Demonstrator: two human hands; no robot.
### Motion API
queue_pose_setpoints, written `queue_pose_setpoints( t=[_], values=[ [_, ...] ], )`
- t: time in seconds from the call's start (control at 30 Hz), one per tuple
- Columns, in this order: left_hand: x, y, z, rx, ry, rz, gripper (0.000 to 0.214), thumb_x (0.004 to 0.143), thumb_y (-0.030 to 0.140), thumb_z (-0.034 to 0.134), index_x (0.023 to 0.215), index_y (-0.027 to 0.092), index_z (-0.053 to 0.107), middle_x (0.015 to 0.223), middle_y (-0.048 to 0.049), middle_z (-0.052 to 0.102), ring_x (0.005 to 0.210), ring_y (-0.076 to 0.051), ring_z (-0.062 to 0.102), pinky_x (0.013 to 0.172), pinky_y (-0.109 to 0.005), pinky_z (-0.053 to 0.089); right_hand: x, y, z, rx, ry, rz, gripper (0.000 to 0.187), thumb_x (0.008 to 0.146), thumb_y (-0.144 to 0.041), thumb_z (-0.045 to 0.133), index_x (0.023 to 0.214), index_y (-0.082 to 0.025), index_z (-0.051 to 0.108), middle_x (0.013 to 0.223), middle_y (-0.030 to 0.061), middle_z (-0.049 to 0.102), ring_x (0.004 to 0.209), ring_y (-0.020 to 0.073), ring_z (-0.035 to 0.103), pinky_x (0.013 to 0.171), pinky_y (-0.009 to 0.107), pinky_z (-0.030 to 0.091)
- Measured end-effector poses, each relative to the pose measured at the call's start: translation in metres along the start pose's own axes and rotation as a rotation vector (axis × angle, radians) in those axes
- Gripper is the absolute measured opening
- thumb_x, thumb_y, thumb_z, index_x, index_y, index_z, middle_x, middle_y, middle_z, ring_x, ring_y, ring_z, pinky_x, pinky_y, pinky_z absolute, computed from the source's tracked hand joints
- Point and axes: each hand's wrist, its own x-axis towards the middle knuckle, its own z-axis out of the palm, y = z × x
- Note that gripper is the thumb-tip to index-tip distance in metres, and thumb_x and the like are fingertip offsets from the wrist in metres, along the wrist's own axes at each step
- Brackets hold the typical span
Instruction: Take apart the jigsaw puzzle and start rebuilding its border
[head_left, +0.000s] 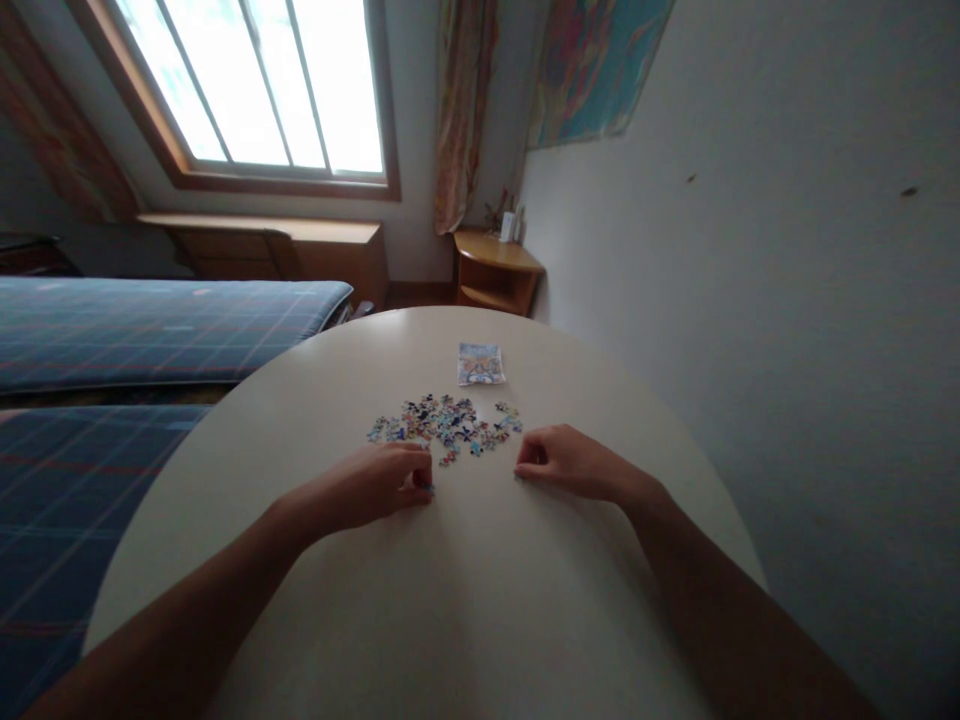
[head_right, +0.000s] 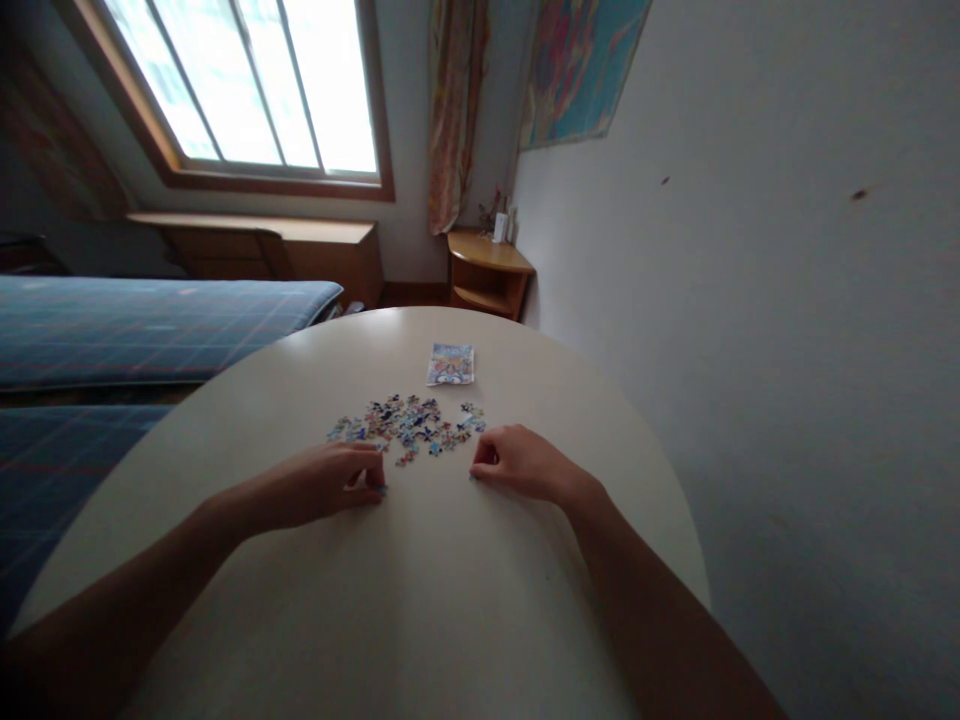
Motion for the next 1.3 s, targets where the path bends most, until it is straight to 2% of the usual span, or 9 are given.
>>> queue_pose_setpoints(
  t=[0.1,0.2,0.33,0.43,0.53,0.8,1.1,1.2,1.3],
  values=[
    [0.000,-0.002,0.000,0.017,-0.001,-0.004,0.010,0.085,0.032,0.063,0.087,0.022,0.066,0.085,-0.0016,0.067,0.073,-0.017,0.059,0.062,-0.026,0.039,0.004,0.008,-0.001,-0.033,0.053,-0.007,0.018,0.085,-0.032,0.063,0.085,-0.018,0.073,0.074,0.0033,0.071,0.064,0.0149,0.062,0.059,0.025,0.042],
    [0.001,-0.004,0.000,0.038,0.020,0.006,0.015,0.089,0.036,0.060,0.089,0.022,0.066,0.085,-0.0023,0.067,0.074,-0.018,0.060,0.064,-0.027,0.042,0.010,0.019,0.002,-0.099,0.222,0.007,0.018,0.087,-0.029,0.061,0.095,-0.018,0.073,0.083,0.0049,0.071,0.072,0.0160,0.063,0.066,0.027,0.045],
    [0.005,-0.004,0.003,0.051,0.142,0.156,0.021,0.095,0.036,0.054,0.106,0.023,0.067,0.111,-0.0063,0.066,0.103,-0.022,0.060,0.091,-0.035,0.047,0.018,0.028,0.009,-0.123,0.377,-0.071,0.022,0.088,-0.026,0.061,0.107,-0.020,0.072,0.102,0.0085,0.069,0.093,0.0196,0.063,0.085,0.034,0.049],
    [0.009,-0.003,0.009,0.092,0.155,0.264,0.030,0.096,0.034,0.053,0.124,0.026,0.062,0.127,-0.0071,0.061,0.118,-0.024,0.054,0.104,-0.040,0.041,0.021,0.026,0.016,-0.143,0.344,-0.199,0.028,0.089,-0.029,0.064,0.115,-0.024,0.071,0.116,0.0102,0.066,0.107,0.0225,0.060,0.098,0.041,0.045],
    [0.011,-0.005,0.013,0.148,0.143,0.275,0.029,0.098,0.030,0.050,0.125,0.026,0.062,0.130,-0.0058,0.060,0.119,-0.025,0.052,0.106,-0.041,0.040,0.023,0.021,0.022,-0.182,0.309,-0.255,0.027,0.088,-0.030,0.065,0.114,-0.025,0.072,0.120,0.0108,0.066,0.110,0.0242,0.058,0.100,0.044,0.044],
    [0.011,-0.013,0.006,0.171,0.218,0.226,0.025,0.100,0.030,0.046,0.106,0.024,0.070,0.116,-0.0054,0.068,0.110,-0.022,0.056,0.099,-0.038,0.044,0.026,0.022,0.023,-0.258,0.347,-0.165,0.016,0.090,-0.025,0.062,0.099,-0.020,0.074,0.111,0.0095,0.070,0.105,0.0231,0.061,0.096,0.041,0.046],
    [0.008,-0.022,-0.004,0.261,0.255,0.124,0.025,0.098,0.030,0.049,0.095,0.023,0.072,0.105,-0.0052,0.071,0.105,-0.023,0.060,0.097,-0.041,0.046,0.028,0.026,0.024,-0.238,0.391,-0.116,0.020,0.094,-0.025,0.055,0.102,-0.020,0.072,0.104,0.0085,0.072,0.099,0.0222,0.062,0.091,0.038,0.048],
    [0.007,-0.027,-0.003,0.291,0.303,0.070,0.027,0.098,0.034,0.049,0.114,0.026,0.069,0.128,-0.0066,0.063,0.116,-0.026,0.056,0.102,-0.044,0.044,0.031,0.025,0.031,-0.206,0.399,-0.150,0.028,0.096,-0.031,0.052,0.116,-0.021,0.069,0.119,0.0099,0.069,0.112,0.0238,0.060,0.100,0.043,0.045],
    [0.007,-0.036,0.006,0.306,0.336,-0.053,0.051,0.097,0.049,0.046,0.142,0.024,0.049,0.156,-0.0118,0.036,0.139,-0.035,0.037,0.111,-0.052,0.035,0.033,0.024,0.040,-0.217,0.381,-0.209,0.039,0.096,-0.037,0.053,0.131,-0.023,0.061,0.139,0.0115,0.058,0.131,0.0279,0.049,0.110,0.052,0.038]
  ],
)
